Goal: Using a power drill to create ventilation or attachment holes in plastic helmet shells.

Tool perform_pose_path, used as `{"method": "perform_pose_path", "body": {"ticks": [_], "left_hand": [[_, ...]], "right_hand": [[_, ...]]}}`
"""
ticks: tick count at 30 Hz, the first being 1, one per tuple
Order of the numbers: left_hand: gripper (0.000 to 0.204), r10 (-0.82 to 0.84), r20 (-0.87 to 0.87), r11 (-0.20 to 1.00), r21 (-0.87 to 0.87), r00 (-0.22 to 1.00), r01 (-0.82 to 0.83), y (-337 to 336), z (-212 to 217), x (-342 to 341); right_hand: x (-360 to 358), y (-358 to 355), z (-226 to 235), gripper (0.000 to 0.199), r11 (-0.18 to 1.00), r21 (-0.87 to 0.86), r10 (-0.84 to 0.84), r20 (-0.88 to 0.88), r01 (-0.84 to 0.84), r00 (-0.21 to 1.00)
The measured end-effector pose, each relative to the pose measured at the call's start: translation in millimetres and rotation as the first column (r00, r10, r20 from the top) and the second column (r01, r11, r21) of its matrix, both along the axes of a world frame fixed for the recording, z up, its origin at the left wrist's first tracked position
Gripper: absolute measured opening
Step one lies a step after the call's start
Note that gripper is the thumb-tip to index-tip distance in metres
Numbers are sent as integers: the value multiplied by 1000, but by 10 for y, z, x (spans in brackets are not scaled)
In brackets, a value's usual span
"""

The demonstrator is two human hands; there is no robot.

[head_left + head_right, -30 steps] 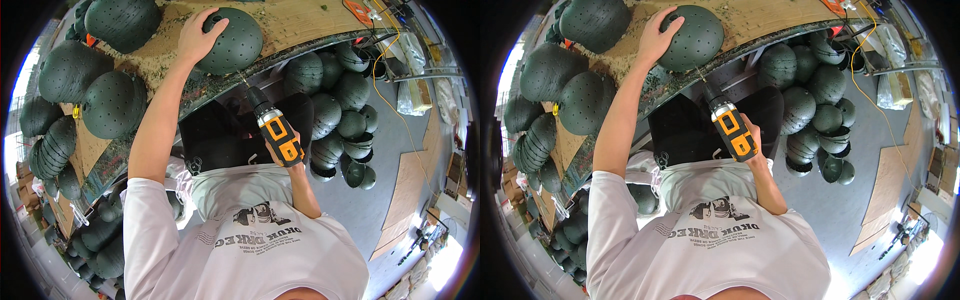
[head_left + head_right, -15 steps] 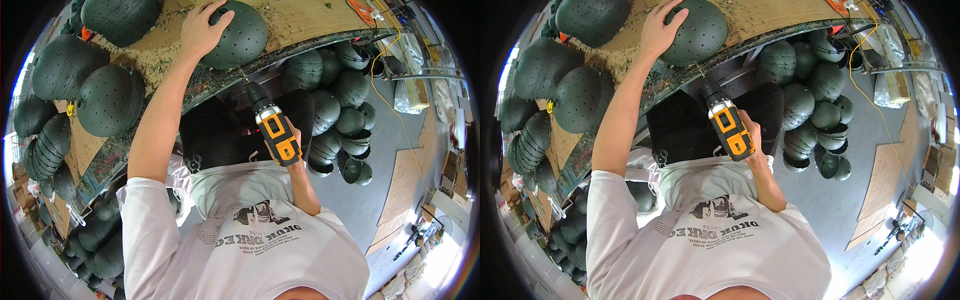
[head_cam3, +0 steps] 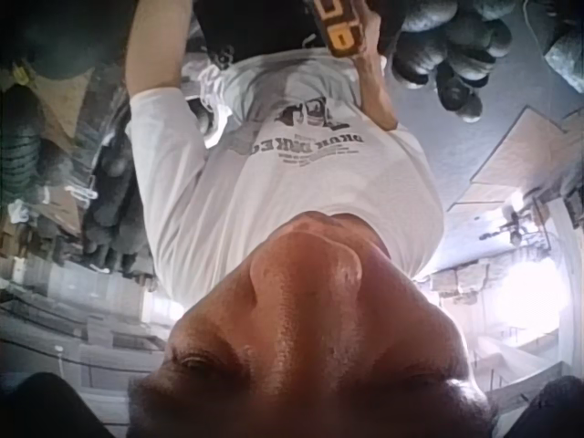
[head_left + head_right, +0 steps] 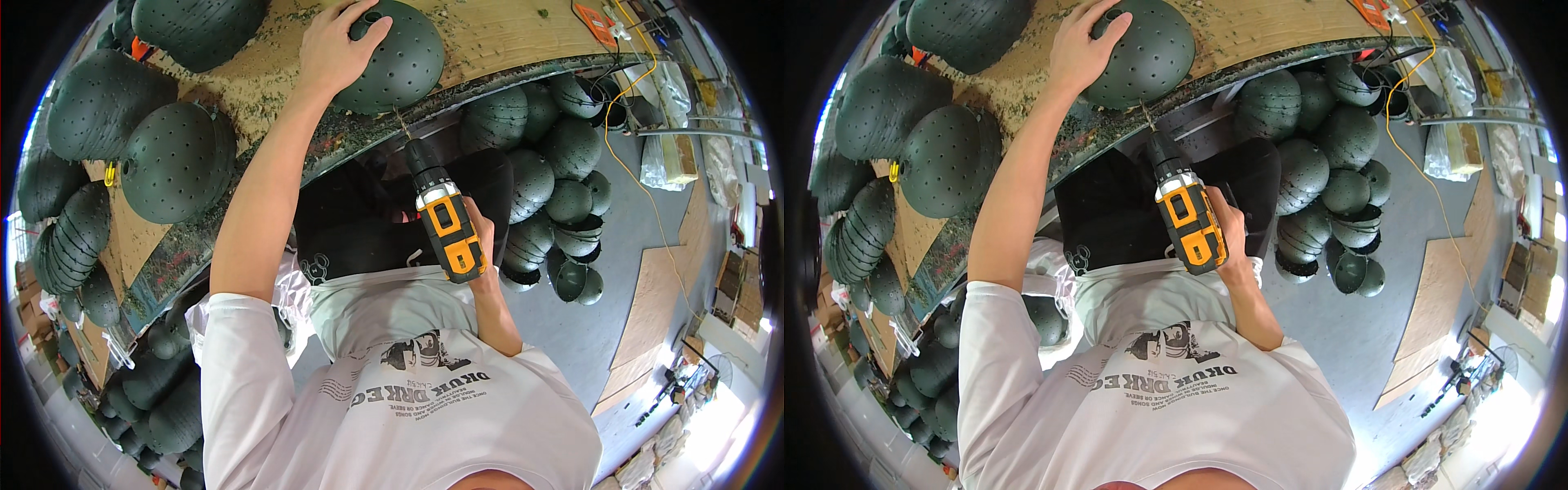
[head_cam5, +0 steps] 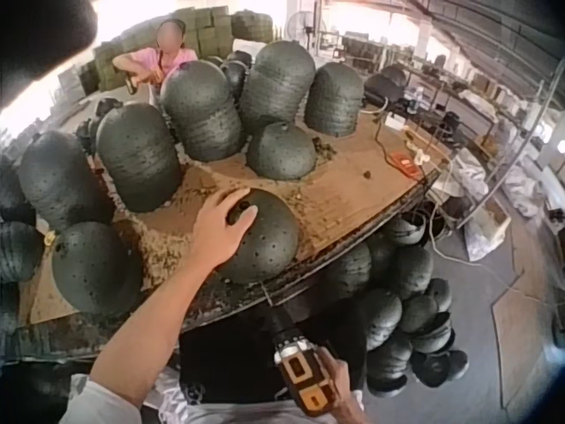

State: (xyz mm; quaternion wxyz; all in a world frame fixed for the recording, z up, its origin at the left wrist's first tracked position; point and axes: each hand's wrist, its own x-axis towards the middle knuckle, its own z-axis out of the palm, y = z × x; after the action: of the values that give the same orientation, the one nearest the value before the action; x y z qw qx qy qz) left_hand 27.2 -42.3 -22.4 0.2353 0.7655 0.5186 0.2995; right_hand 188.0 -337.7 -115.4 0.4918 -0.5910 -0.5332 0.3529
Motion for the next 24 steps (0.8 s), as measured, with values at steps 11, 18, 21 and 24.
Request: {"method": "perform_pose_path", "body": {"ticks": [11,18,21,24], "left_hand": [[54,-12,25,999,49,1000,11,26,-58,1],[54,-16,34,995,94,999,13,44,-101,-14],[53,-32,32,993,114,999,28,58,-108,-30],[53,-41,28,990,139,999,37,69,-131,-23]], "right_hand": [[-46,15,73,34,1000,-2,-27,61,28,998],[-46,42,77,37,999,30,-15,155,10,988],[-45,51,94,38,999,37,18,220,-26,975],[-36,36,79,38,999,-53,1,159,7,987]]}}
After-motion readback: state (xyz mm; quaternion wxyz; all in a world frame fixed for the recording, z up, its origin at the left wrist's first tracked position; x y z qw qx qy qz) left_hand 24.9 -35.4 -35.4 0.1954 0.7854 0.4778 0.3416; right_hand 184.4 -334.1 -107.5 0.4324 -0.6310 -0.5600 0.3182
